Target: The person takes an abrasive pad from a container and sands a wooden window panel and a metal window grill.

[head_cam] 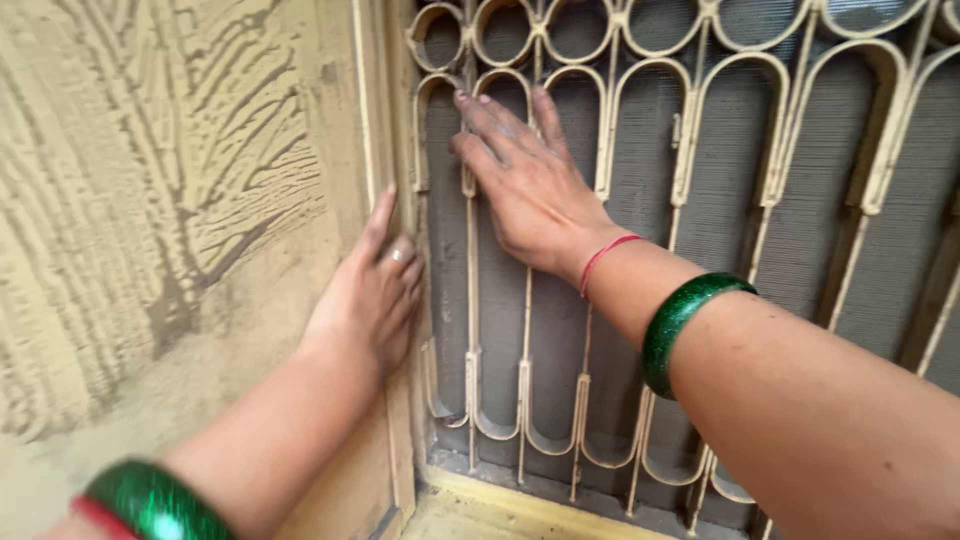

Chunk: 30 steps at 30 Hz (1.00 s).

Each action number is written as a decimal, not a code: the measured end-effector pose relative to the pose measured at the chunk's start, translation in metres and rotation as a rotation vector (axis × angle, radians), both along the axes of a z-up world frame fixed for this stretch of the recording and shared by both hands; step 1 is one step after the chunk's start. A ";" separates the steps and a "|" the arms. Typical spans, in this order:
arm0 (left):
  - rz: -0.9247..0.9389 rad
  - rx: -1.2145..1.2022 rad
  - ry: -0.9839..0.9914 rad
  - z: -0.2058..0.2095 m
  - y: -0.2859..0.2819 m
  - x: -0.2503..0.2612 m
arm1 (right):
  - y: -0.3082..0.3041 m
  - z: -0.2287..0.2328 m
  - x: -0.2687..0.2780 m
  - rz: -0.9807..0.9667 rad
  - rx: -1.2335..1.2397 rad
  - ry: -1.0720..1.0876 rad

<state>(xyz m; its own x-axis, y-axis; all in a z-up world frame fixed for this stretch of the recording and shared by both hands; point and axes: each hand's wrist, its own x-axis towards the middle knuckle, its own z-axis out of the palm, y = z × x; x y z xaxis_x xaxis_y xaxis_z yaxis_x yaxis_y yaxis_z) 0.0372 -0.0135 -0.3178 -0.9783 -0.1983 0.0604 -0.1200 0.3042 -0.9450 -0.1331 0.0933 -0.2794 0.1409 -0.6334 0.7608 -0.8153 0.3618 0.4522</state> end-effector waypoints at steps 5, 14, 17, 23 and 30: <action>0.049 0.084 -0.215 -0.070 0.023 0.016 | 0.000 -0.002 -0.005 0.033 0.023 0.030; 0.044 -0.028 -0.092 0.003 0.006 0.017 | 0.003 -0.001 0.017 -0.070 0.107 -0.056; 0.013 -0.014 -0.034 -0.034 -0.004 0.014 | -0.006 -0.012 0.036 -0.231 0.143 -0.116; 0.033 0.128 -0.259 -0.113 0.015 0.030 | 0.000 -0.071 0.067 -0.176 0.317 -0.134; 0.201 -0.106 -0.177 0.002 0.023 0.027 | 0.020 -0.093 0.065 -0.109 0.355 -0.089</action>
